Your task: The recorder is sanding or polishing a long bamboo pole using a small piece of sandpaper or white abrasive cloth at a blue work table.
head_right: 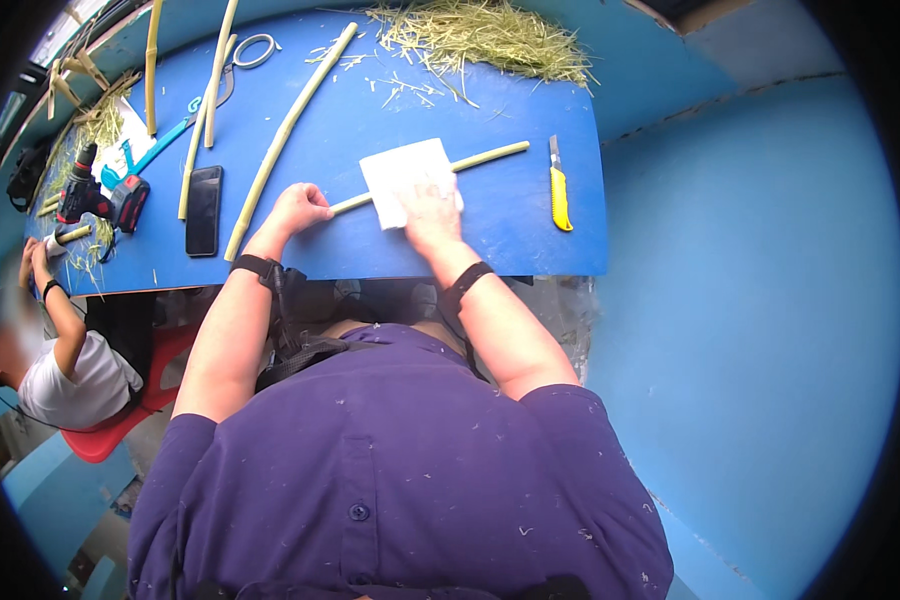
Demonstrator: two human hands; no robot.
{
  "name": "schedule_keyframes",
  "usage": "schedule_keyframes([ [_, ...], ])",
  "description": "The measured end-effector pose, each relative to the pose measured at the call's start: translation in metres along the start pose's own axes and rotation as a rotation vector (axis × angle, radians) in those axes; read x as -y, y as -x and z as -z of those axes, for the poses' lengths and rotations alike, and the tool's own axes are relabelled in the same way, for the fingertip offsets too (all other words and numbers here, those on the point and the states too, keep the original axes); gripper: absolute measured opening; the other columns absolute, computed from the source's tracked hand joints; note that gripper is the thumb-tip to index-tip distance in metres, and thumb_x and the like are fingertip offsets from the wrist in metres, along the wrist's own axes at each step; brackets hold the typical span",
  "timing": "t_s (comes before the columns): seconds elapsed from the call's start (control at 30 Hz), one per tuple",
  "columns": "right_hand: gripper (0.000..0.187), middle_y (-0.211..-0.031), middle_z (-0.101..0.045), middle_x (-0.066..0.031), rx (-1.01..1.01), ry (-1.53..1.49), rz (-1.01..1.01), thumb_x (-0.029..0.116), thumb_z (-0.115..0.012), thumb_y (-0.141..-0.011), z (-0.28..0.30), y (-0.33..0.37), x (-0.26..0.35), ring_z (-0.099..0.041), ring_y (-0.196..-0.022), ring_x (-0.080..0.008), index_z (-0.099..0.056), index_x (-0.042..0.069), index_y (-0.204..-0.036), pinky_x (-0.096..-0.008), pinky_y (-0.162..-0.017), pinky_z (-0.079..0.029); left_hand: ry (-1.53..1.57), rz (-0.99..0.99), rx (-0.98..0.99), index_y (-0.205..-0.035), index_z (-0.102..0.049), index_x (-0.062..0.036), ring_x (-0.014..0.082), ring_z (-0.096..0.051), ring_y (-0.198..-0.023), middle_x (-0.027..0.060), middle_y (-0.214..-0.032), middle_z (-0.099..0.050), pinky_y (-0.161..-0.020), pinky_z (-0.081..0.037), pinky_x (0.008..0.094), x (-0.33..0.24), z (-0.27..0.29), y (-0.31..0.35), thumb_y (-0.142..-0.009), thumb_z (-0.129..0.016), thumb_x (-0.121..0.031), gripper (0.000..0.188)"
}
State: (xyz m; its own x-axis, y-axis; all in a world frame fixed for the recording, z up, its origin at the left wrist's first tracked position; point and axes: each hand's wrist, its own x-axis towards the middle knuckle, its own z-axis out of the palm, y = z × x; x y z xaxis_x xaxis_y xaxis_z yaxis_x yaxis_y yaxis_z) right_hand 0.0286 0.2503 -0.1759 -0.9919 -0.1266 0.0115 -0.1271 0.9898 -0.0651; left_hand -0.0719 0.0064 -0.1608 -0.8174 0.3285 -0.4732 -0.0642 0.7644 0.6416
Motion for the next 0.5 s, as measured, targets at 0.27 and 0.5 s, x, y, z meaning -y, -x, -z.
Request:
schedule_keyframes([
  [0.27,0.061,-0.151,-0.030,-0.0078,0.076,0.071,-0.423,0.010,-0.055,-0.082,0.015,-0.012,-0.131,-0.027,-0.139,-0.0297,-0.042,0.023,-0.140,-0.0551,-0.111,-0.023,-0.046,0.022,-0.018,-0.081,-0.069,-0.0041,0.0255,-0.066,-0.079,0.0139,-0.080,-0.068,-0.073,-0.052,0.0373,-0.003,0.001,0.006,-0.065,-0.079,-0.022,0.026],
  [0.5,0.049,-0.133,-0.049,-0.0144,-0.030,0.170,-0.191,0.014,-0.053,-0.081,-0.007,-0.008,-0.068,-0.038,-0.130,-0.0332,-0.052,0.010,-0.130,-0.0484,-0.104,-0.035,-0.220,0.065,-0.017,-0.082,-0.069,-0.0069,0.0274,-0.066,-0.080,0.0126,-0.081,-0.069,-0.072,-0.051,0.0389,-0.020,0.005,0.014,-0.066,-0.078,-0.029,0.029],
])
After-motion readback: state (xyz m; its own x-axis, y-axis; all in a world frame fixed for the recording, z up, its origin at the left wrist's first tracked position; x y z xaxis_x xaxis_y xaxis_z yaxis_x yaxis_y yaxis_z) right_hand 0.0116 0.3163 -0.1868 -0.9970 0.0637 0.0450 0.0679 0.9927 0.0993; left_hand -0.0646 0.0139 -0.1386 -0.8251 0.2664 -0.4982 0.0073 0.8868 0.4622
